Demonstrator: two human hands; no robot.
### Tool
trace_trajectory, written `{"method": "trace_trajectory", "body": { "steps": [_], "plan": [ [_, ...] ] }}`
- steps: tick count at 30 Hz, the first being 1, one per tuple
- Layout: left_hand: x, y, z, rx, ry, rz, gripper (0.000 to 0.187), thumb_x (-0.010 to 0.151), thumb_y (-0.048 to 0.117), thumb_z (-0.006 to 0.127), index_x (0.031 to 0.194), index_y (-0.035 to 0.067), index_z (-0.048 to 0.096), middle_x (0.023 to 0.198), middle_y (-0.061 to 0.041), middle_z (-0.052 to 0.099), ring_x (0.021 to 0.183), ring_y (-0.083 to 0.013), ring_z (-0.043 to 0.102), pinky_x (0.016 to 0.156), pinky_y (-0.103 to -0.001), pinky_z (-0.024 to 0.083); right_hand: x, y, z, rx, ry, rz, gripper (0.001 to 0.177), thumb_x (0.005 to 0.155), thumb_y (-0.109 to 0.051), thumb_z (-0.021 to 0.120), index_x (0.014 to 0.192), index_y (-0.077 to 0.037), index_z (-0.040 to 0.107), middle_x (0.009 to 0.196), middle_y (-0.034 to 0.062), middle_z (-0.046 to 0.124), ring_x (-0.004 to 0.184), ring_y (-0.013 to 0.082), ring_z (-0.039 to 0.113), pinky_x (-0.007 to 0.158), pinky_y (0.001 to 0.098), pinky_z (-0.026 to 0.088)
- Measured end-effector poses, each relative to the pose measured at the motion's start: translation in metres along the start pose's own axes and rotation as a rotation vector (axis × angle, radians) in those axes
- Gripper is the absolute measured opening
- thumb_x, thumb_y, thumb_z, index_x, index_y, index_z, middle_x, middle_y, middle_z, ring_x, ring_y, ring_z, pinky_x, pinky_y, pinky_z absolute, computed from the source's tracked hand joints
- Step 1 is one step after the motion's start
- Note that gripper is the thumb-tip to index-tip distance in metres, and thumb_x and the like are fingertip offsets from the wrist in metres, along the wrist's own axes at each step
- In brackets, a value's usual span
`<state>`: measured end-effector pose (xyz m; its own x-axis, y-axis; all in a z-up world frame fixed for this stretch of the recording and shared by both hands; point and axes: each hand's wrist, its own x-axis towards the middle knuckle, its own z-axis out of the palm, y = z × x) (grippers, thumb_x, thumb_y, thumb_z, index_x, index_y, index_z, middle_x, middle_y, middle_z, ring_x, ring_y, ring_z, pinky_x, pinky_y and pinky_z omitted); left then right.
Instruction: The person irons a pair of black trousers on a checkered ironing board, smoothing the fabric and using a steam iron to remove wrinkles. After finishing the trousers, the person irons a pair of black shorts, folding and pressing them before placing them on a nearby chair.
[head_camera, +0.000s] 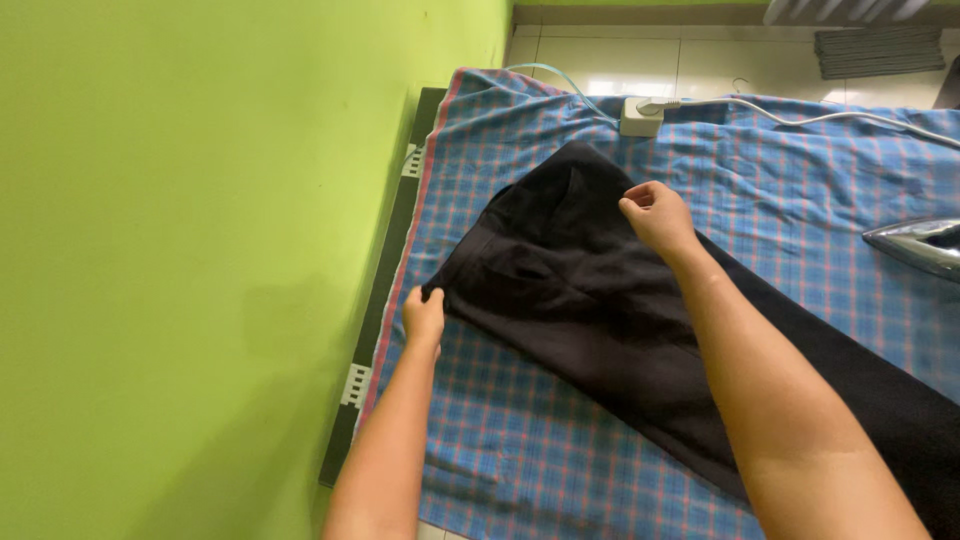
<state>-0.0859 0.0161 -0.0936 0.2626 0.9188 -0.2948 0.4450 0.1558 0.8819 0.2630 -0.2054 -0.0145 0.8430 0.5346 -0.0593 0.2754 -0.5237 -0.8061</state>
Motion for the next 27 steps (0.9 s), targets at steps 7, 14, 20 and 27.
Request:
{"method": "trace_trajectory", "body": {
  "steps": [7,14,20,27],
  "plan": [
    [0.035,-0.053,0.022,0.209,0.030,0.019,0.034,0.092,0.025,0.063,0.114,-0.001,0.066,0.102,-0.017,0.072,0.092,-0.0273,0.066,0.085,-0.040,0.051,0.069,-0.002,0.031,-0.064,-0.039,-0.140,0.056,0.090,-0.040,0.078,0.128,0.000,0.065,0.118,0.0206,0.072,0.110,0.0309,0.070,0.093,0.0404,0.054],
    [0.051,-0.059,0.006,0.165,-0.307,-0.166,0.041,0.091,0.022,0.057,0.128,0.006,0.058,0.112,-0.018,0.071,0.105,-0.0323,0.066,0.090,-0.043,0.052,0.124,-0.029,0.077,-0.301,-0.023,0.081,0.080,0.092,-0.062,0.075,0.129,0.007,0.057,0.123,0.0338,0.061,0.117,0.0490,0.057,0.095,0.0525,0.044],
    [0.048,-0.052,0.009,0.157,-0.348,-0.156,0.038,0.092,0.021,0.057,0.127,0.005,0.056,0.111,-0.016,0.070,0.101,-0.0261,0.065,0.089,-0.041,0.052,0.147,-0.025,0.083,-0.040,-0.211,-0.086,0.033,0.085,-0.025,0.082,0.108,-0.002,0.076,0.102,0.0181,0.076,0.095,0.0288,0.069,0.086,0.0381,0.054],
    [0.041,-0.035,0.000,0.185,-0.393,-0.240,0.040,0.093,0.022,0.056,0.130,0.006,0.054,0.110,-0.017,0.069,0.098,-0.0275,0.066,0.085,-0.042,0.053,0.137,0.000,0.039,0.250,0.168,-0.125,0.013,0.096,-0.011,0.075,0.108,-0.006,0.076,0.102,0.0072,0.076,0.095,0.0127,0.072,0.084,0.0270,0.055]
  ]
}}
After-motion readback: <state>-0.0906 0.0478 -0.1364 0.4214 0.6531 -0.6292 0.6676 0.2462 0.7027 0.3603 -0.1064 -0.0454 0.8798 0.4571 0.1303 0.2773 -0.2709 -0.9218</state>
